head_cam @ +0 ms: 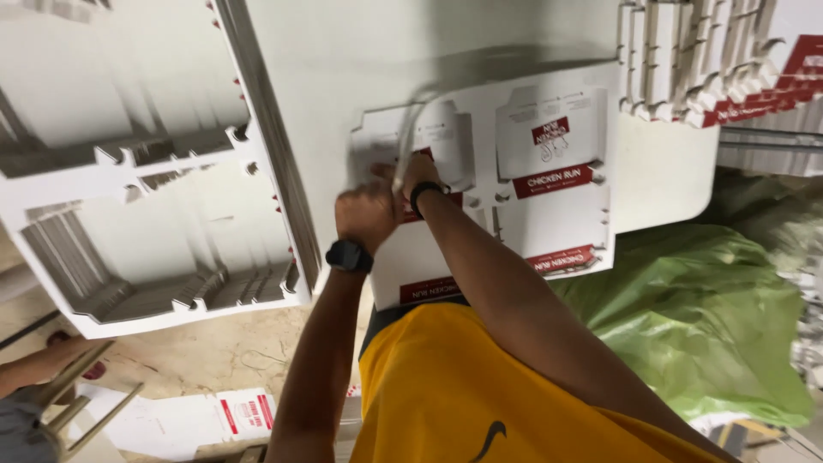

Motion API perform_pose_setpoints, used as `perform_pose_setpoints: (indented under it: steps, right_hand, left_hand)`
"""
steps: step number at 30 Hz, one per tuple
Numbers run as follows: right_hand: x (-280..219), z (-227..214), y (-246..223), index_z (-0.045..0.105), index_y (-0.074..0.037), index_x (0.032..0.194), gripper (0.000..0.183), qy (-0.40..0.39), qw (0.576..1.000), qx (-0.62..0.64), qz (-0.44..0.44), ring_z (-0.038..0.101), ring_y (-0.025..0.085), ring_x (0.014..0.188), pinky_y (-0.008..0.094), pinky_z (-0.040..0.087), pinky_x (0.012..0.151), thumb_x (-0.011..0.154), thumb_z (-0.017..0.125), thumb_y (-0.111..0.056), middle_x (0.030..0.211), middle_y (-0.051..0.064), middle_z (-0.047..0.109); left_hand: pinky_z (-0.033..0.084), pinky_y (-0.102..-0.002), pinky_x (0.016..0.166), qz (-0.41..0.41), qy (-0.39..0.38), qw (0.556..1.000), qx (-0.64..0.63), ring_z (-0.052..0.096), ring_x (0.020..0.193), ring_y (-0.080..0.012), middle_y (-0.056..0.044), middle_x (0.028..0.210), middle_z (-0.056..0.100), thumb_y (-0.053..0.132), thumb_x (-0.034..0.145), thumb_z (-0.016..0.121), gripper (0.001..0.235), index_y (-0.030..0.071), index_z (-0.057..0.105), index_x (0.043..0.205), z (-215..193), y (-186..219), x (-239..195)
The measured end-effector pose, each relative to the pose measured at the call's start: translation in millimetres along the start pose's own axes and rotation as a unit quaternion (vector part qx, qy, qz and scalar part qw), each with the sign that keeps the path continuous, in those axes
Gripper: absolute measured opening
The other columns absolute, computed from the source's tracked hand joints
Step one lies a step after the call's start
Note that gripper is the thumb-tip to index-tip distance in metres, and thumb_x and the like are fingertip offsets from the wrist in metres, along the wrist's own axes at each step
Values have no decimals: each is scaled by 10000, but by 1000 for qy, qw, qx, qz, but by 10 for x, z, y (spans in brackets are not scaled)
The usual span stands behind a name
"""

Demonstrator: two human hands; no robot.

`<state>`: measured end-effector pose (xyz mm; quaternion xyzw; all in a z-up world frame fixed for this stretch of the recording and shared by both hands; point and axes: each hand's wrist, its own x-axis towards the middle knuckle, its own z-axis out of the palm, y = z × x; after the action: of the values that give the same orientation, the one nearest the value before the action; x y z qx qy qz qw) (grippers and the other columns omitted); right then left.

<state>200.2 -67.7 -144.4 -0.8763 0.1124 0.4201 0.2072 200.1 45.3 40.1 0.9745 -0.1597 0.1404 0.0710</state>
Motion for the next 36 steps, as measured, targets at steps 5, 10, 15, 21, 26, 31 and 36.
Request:
perform_pose_setpoints:
  steps: [5,10,15,21,26,31,36]
  right_hand:
    - [-1266,-905,-473,760,24,969,486,-56,868,479,116,753,220,755,307,651,677,849,734,-447,867,169,781]
    - [-1474,-453,-307,711,13,919,415,-50,874,478,67,698,226,648,317,609,572,872,742,-398,810,157,707]
    - [-1791,-629,-441,715,-33,700,455,-92,921,368,87,609,193,444,262,517,467,787,828,-465,533,100,634]
    - [-1731,-772,-554,749,-49,745,399,-102,934,319,126,582,148,405,249,526,443,805,824,-436,547,84,655]
    - [-1596,-681,-481,759,-76,720,400,-104,928,331,135,544,123,363,219,469,387,766,854,-462,546,77,673]
    - [-1571,-735,-469,769,-93,719,353,-119,926,327,147,560,124,365,222,479,393,774,838,-435,555,63,689]
    - [-1521,-757,-393,770,-153,692,342,-139,930,305,153,587,137,405,221,488,439,752,836,-484,555,22,694]
  left_hand:
    - [543,-478,875,-199,-249,872,-373,684,999,-354,-128,960,650,520,1022,625,431,101,644,1117,-4,-455,-93]
    - [516,-304,905,-351,-328,676,-558,701,987,-168,-57,992,759,540,1060,413,443,155,546,1234,118,-537,-252]
    - [500,-337,974,-369,-321,648,-584,704,991,-188,-79,977,760,718,1009,349,652,137,642,991,162,-492,-271]
    - [505,-314,789,-434,-308,615,-582,650,652,-188,-63,612,614,620,1043,394,629,101,667,817,60,-502,-222]
    - [424,-343,576,-471,-329,526,-627,446,536,-171,-46,629,473,425,1087,433,514,61,610,770,20,-564,-82]
    - [397,-329,514,-462,-366,531,-609,426,497,-172,-47,582,420,409,1082,469,549,41,590,692,130,-598,-190]
    - [359,-299,486,-440,-394,545,-595,388,462,-166,-44,536,393,431,1093,468,608,62,549,617,171,-602,-281]
